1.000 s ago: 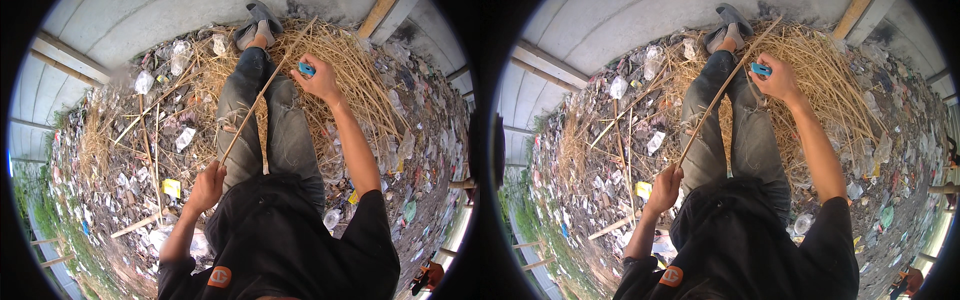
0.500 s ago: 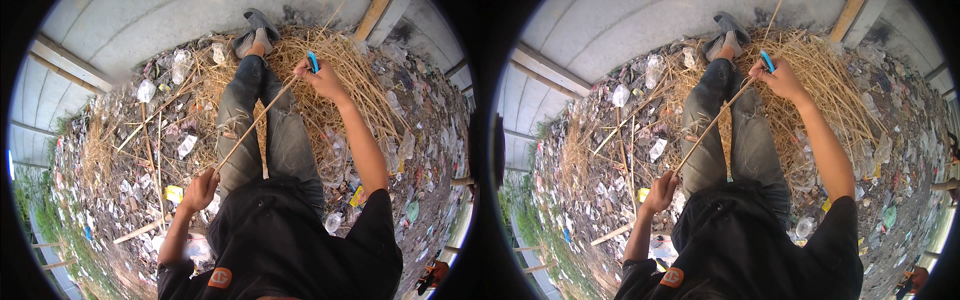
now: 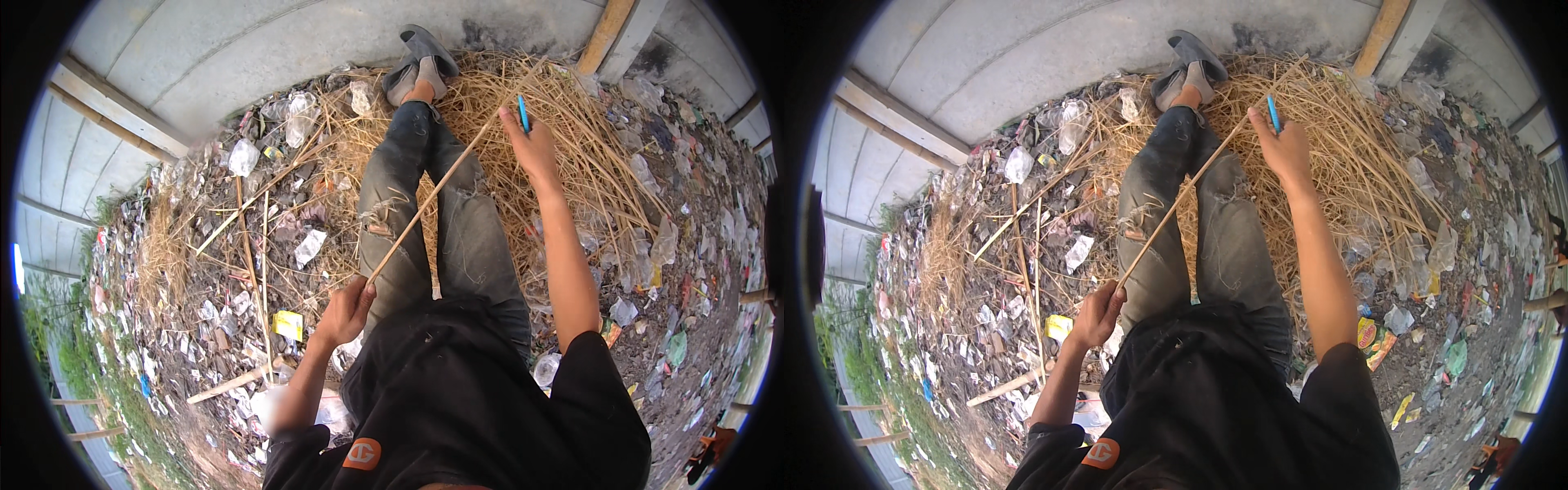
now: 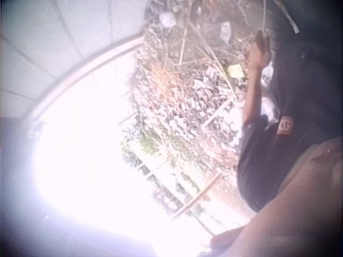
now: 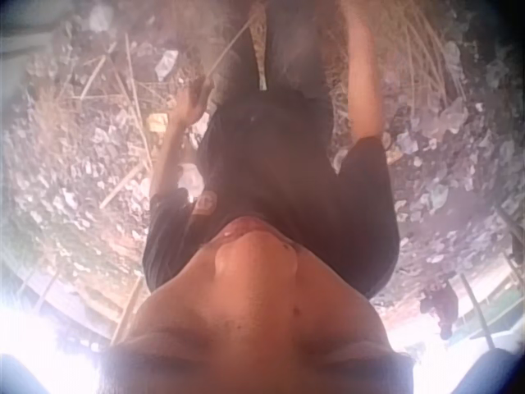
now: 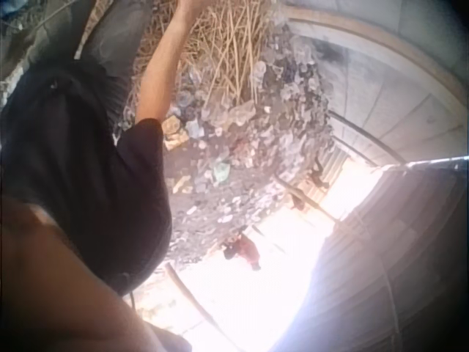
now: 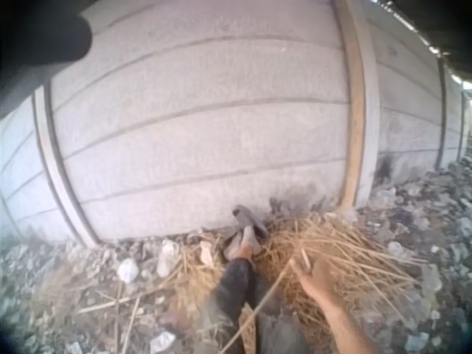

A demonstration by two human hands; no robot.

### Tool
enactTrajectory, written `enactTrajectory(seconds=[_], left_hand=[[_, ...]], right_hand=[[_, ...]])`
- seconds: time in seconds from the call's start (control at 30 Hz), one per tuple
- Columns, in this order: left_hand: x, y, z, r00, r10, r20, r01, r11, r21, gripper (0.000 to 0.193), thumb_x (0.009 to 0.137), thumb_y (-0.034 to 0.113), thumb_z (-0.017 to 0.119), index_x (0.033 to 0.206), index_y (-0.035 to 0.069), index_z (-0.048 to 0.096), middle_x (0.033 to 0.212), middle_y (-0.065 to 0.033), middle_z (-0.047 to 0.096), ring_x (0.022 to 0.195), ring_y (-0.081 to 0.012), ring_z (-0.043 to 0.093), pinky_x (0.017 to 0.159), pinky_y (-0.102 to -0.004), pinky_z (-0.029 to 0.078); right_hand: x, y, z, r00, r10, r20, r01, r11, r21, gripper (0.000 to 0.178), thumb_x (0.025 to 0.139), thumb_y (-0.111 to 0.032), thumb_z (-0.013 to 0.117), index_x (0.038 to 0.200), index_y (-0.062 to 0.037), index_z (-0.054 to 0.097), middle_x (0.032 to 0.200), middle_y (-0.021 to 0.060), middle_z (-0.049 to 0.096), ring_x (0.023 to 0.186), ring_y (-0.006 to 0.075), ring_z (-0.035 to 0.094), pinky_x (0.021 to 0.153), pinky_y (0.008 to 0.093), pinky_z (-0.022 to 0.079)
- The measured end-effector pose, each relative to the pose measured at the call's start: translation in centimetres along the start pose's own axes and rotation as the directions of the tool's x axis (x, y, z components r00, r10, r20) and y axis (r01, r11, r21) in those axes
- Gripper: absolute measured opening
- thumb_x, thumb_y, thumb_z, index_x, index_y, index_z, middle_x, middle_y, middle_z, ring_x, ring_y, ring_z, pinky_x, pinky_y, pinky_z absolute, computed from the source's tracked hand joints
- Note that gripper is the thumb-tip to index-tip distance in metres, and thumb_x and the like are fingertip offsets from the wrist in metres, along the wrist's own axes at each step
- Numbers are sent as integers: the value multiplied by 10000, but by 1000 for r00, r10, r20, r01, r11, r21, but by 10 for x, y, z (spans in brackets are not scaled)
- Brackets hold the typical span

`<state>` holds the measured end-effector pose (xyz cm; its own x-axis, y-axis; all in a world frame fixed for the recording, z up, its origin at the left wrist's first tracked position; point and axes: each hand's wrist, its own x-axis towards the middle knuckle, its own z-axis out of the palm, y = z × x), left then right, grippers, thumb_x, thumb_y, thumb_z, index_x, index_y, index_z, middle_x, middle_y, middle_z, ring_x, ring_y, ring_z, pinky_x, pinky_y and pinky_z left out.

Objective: The person sits on a pile of straw and debris while using a utility knife to shave and smooth a long, thin bamboo stick. They repeatedly scrape the blade along the length of the stick to remove the outer layer, holding the stick with their left hand and the knife with their right.

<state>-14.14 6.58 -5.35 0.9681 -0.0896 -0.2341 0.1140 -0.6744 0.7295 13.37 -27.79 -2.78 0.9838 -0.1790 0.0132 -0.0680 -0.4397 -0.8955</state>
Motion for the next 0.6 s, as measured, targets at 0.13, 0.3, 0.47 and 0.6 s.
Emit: enactTrajectory(seconds=[0.13,0.3,0.47,0.6], left_hand=[[12,21,12,998,12,-64,-11,1000,8,338,1062,314,516,977,-13,530,700,-256,563,702,-477,594,631,-501,434],[16,26,17,995,40,-86,-40,999,-3,316,1062,290,512,1033,-24,527,688,-243,572,659,-466,593,614,-491,434],[27,33,19,987,65,-149,-86,987,-138,331,1078,295,480,1136,-21,559,647,-165,572,580,-325,594,583,-426,433],[44,40,17,987,70,-143,-104,963,-247,343,1088,310,483,1157,-14,572,634,-81,559,558,-176,540,562,-356,425]], right_hand=[[-58,-13,54,950,-73,302,-2,971,241,427,914,-432,768,788,-35,670,634,-21,534,598,93,512,587,288,413],[-80,-28,73,948,-162,275,11,879,477,308,921,-324,788,839,-42,698,660,-76,490,594,52,363,536,285,270],[-96,-33,78,858,-280,430,9,847,532,297,892,-291,819,897,-11,721,799,35,707,730,89,614,680,269,488],[-108,-44,80,819,-220,531,-44,897,440,249,926,-251,785,960,-11,727,813,26,693,793,88,654,704,265,504]])
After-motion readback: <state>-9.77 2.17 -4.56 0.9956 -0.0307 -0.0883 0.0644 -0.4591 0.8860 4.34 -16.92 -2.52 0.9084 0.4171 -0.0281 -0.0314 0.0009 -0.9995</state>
